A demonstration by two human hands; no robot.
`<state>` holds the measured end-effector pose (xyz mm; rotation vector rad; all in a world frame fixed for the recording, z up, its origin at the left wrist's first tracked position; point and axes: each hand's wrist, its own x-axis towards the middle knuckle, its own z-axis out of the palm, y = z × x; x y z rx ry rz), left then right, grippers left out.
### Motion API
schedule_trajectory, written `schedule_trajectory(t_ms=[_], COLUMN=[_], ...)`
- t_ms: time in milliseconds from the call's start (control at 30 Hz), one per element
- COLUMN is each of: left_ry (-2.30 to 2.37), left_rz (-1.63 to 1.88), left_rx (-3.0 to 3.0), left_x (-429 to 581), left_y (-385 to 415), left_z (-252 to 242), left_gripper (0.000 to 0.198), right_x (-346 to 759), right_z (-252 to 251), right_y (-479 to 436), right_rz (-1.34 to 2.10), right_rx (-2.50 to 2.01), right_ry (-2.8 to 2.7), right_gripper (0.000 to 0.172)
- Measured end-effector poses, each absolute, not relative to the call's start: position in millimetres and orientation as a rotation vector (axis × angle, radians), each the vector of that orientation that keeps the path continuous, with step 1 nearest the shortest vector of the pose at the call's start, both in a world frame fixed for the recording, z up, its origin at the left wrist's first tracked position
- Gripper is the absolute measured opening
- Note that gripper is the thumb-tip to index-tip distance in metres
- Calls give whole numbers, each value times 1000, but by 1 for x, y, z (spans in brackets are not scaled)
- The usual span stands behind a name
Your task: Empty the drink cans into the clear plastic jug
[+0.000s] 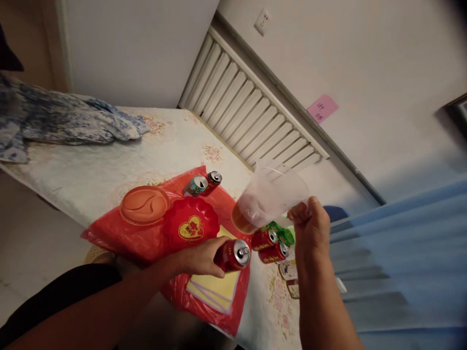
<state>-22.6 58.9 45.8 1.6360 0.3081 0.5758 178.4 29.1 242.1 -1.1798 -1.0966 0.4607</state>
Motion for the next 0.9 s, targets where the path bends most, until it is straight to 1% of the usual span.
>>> schedule_trajectory(t_ms=[167, 267, 467, 700, 900], left_ry=[369, 405, 455, 550, 594], left_rz=[682, 753, 768, 837, 874], left_rx=[1628, 1628, 1611, 1699, 1723], left_x=[-26, -25, -23, -24, -23], left_y=[70, 76, 84, 91, 94], left_z=[47, 43, 37, 40, 41], left_gripper=[77, 79, 73, 73, 71], right_x=[202, 212, 219, 229, 229], right_z=[261, 264, 257, 243, 241], right_y=[-1, -19, -45, -60, -61], right_rz=[427, 434, 452, 520, 476], right_rx=[-1261, -1315, -1442, -1657, -1842], right_ry=[-1110, -1101, -1134, -1199, -1326], right_gripper=[57, 56, 52, 49, 45])
